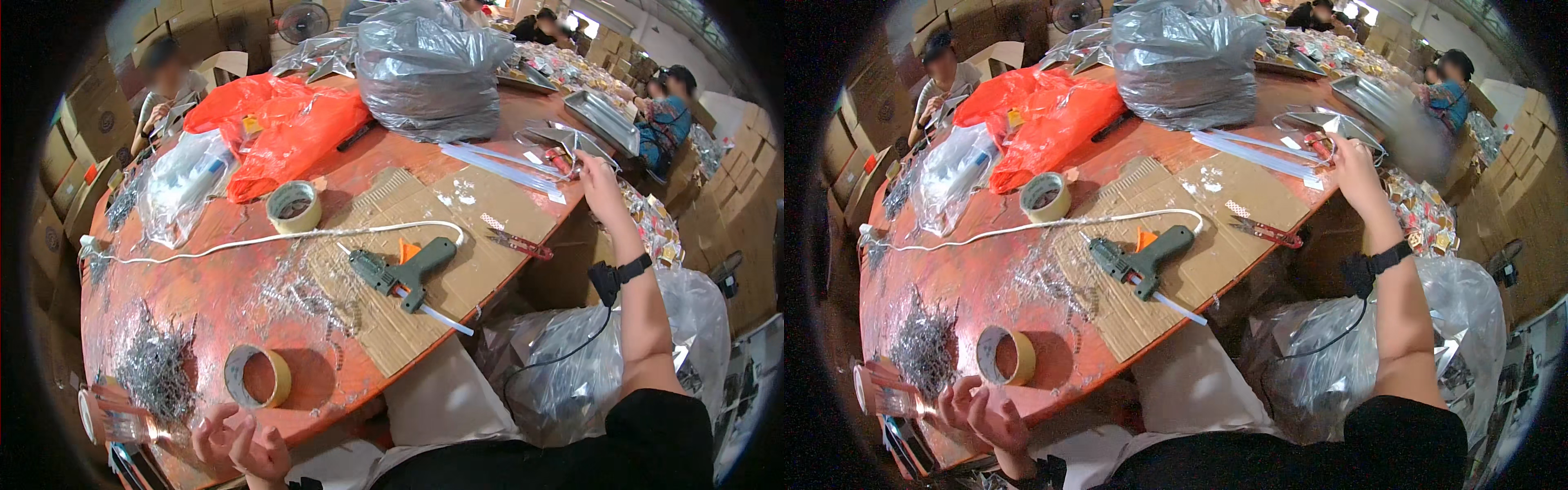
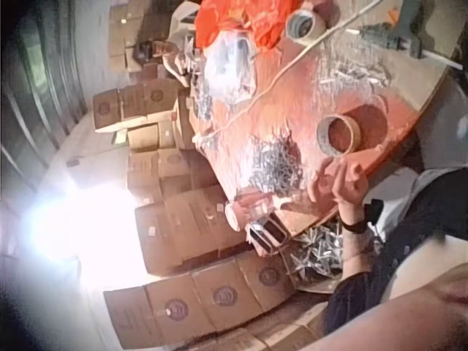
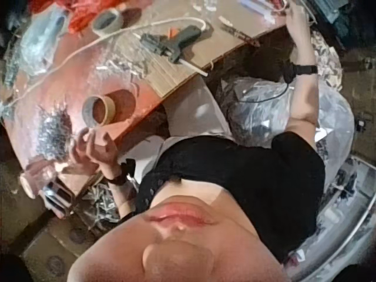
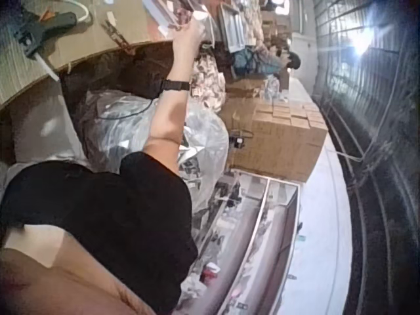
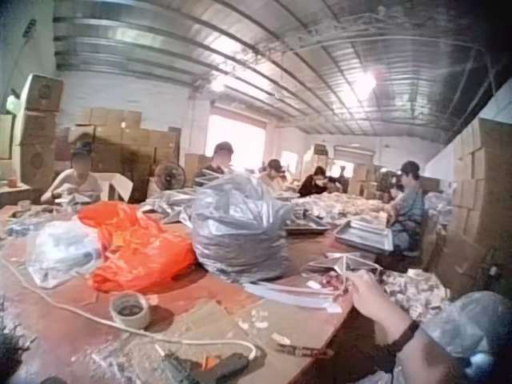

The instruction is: Applying decorative silver trim to a large metallic star using a hot glue gun.

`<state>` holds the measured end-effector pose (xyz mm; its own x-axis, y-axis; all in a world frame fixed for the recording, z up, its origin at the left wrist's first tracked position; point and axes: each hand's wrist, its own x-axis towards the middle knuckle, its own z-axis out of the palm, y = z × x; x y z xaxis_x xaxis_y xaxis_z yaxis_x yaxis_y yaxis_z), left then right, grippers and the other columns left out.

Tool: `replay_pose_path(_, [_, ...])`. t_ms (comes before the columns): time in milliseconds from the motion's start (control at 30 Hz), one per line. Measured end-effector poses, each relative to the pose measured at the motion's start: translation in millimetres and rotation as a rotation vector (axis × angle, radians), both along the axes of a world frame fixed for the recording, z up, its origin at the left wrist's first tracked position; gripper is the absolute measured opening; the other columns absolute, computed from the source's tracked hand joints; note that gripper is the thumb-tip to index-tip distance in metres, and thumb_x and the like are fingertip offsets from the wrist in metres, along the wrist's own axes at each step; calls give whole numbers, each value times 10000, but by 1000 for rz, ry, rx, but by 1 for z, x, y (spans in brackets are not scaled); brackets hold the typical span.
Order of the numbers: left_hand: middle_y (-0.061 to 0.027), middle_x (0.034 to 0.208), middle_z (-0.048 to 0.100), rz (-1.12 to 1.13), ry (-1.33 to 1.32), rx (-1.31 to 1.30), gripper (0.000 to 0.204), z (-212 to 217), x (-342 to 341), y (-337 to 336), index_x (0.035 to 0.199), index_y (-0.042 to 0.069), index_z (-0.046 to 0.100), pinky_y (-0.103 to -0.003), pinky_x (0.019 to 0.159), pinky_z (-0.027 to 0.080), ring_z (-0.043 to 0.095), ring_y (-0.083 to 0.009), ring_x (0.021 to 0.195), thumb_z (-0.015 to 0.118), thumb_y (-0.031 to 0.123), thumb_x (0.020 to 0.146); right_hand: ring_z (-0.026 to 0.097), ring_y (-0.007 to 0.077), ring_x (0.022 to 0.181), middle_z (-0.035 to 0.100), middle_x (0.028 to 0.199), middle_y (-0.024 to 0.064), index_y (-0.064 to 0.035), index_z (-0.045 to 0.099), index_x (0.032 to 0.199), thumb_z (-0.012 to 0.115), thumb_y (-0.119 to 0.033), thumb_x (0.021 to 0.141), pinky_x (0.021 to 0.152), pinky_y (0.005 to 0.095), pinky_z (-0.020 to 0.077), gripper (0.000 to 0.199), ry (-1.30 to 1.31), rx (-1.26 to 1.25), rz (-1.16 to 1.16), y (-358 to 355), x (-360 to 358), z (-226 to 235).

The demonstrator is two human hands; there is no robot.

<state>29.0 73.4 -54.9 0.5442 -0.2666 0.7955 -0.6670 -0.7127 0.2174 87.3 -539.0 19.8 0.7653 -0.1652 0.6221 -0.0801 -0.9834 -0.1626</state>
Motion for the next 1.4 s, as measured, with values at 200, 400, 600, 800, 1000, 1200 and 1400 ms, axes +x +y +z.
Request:
replay_pose_path(200, [-169, 1411, 241, 261, -6, 118, 346, 2, 8, 2, 1225, 99, 470, -476, 975, 384, 493, -288, 1112, 535, 296, 949, 616, 311, 725, 645, 781, 151, -6, 628, 789, 633, -318, 842, 670, 402, 462, 316, 280, 207, -424, -69, 35, -5])
replay_pose_path(400, [-179, 1391, 271, 256, 84, 92, 292, -10, 12, -3, 1210, 75, 483, -470, 996, 367, 460, -290, 1157, 513, 236, 968, 613, 369, 813, 617, 912, 261, -30, 435, 1081, 557, -296, 906, 750, 420, 475, 341, -84, 160, -242, -177, 77, -47])
replay_pose_path(600, [-177, 1363, 314, 278, 141, 158, 249, 2, 5, -12, 1181, 62, 502, -472, 980, 373, 471, -296, 1131, 488, 204, 977, 596, 446, 1006, 615, 1045, 304, 9, 412, 1192, 565, -461, 879, 823, 486, 462, 585, 245, 173, -544, -97, 98, -21])
replay_pose_path(800, [-127, 964, 569, 143, 47, -32, 197, 56, 2, -27, 1052, 60, 555, -446, 895, 402, 539, -296, 980, 492, 222, 960, 599, 462, 941, 631, 982, 288, -15, 555, 1081, 421, -335, 925, 816, 547, 463, 380, 182, 13, -554, -144, 98, -25])
replay_pose_path(1000, [-123, 853, 629, -856, 143, -222, 257, 154, -24, -65, 1126, 72, 557, -374, 531, 443, 564, -242, 647, 616, 103, 877, 600, 408, 878, 635, 880, 230, 55, 592, 927, 400, -314, 967, 750, 462, 440, 417, -164, -173, -117, -179, 72, 25])
replay_pose_path(1200, [-111, 784, 601, -788, 640, -99, 209, 225, -61, -63, 1161, 169, 508, -336, 487, 369, 504, -208, 569, 506, 231, 961, 567, 110, 970, 614, 1114, 58, 1, 548, 1243, 483, -297, 991, 811, 261, 440, 396, -237, 838, -61, -77, 37, 75])
replay_pose_path(1400, [-119, 744, 576, -317, 1209, -433, 202, 244, -114, -46, 1147, 124, 517, -323, 483, 363, 484, -200, 548, 484, 240, 984, 548, 83, 940, 569, 1235, 80, -32, 444, 1383, 477, -258, 1000, 744, 184, 425, 446, -265, 478, 315, 118, -16, 68])
